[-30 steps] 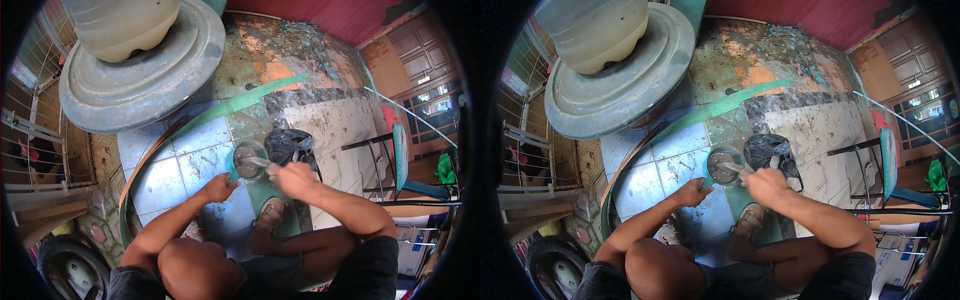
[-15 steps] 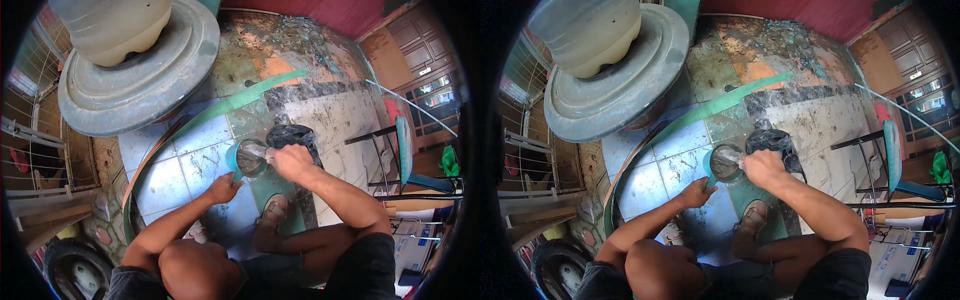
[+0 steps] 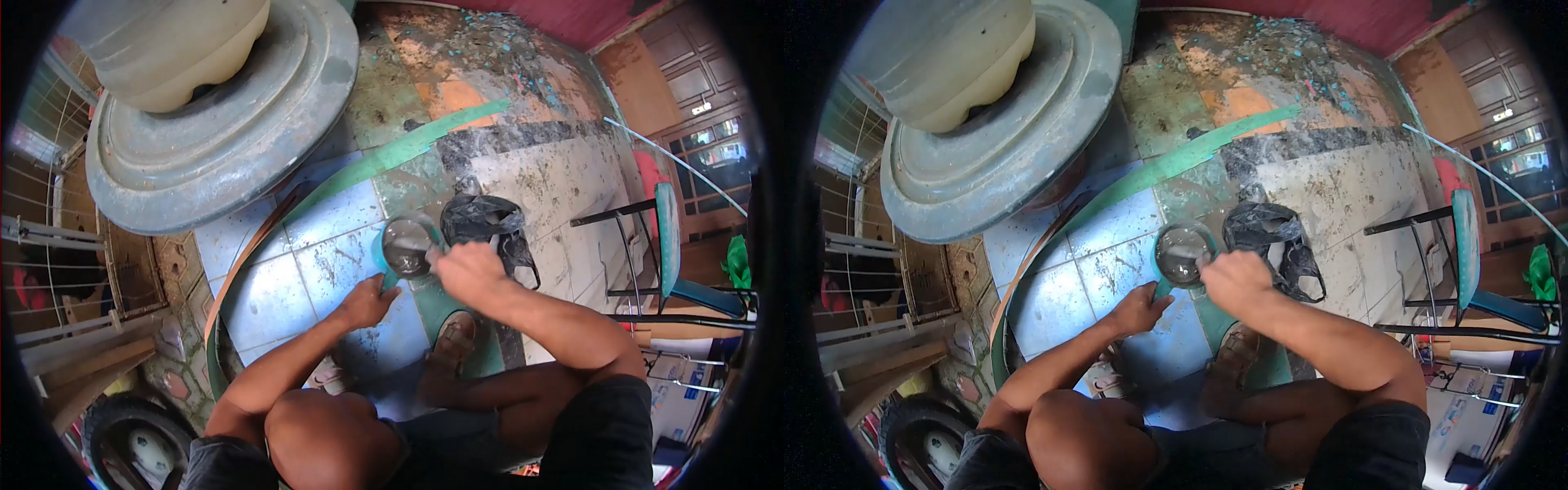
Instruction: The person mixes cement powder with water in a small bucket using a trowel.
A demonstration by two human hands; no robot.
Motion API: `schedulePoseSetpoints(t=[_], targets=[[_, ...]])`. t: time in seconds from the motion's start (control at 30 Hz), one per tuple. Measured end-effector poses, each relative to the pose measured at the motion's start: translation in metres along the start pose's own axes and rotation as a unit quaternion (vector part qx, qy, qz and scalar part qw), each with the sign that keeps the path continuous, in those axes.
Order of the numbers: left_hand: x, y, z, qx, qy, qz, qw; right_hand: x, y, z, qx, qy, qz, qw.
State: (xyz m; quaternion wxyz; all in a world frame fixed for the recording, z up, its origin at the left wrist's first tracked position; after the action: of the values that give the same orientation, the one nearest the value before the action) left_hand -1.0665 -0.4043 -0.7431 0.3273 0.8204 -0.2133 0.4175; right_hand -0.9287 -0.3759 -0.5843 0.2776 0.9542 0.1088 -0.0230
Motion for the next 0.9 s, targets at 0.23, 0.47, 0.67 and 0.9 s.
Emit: schedulePoseSetpoints(t=[0.23,0.47,0.67,0.9], targets=[[0.003,0.009,-0.004,-0.088,0.167,-0.088,0.978,0.004,0.031,-0.051,-0.015,-0.010,0.059,0.998],[0.020,0.008,-0.008,-0.112,0.072,-0.080,0.988,0.000,0.018,0.008,0.005,0.002,0.017,1.000],[0.005,0.012,-0.003,-0.082,0.110,-0.081,0.987,0.006,0.040,-0.056,-0.018,0.004,0.085,0.996],[0.014,0.010,0.001,-0.109,0.066,-0.082,0.988,0.001,0.013,0.004,0.011,-0.014,0.020,1.000]])
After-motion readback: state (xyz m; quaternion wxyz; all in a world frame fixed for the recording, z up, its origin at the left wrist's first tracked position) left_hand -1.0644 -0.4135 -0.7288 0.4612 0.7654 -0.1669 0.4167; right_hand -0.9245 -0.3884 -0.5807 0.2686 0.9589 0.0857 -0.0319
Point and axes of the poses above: each hand's wrist, its own y-axis away from the middle knuckle, its own z-axis out of the palm, x = y × z, the point moved 8 cm from there along -y, towards the middle knuckle, and after that the axes turned 12 degrees about -y, right-handed, at the moved point
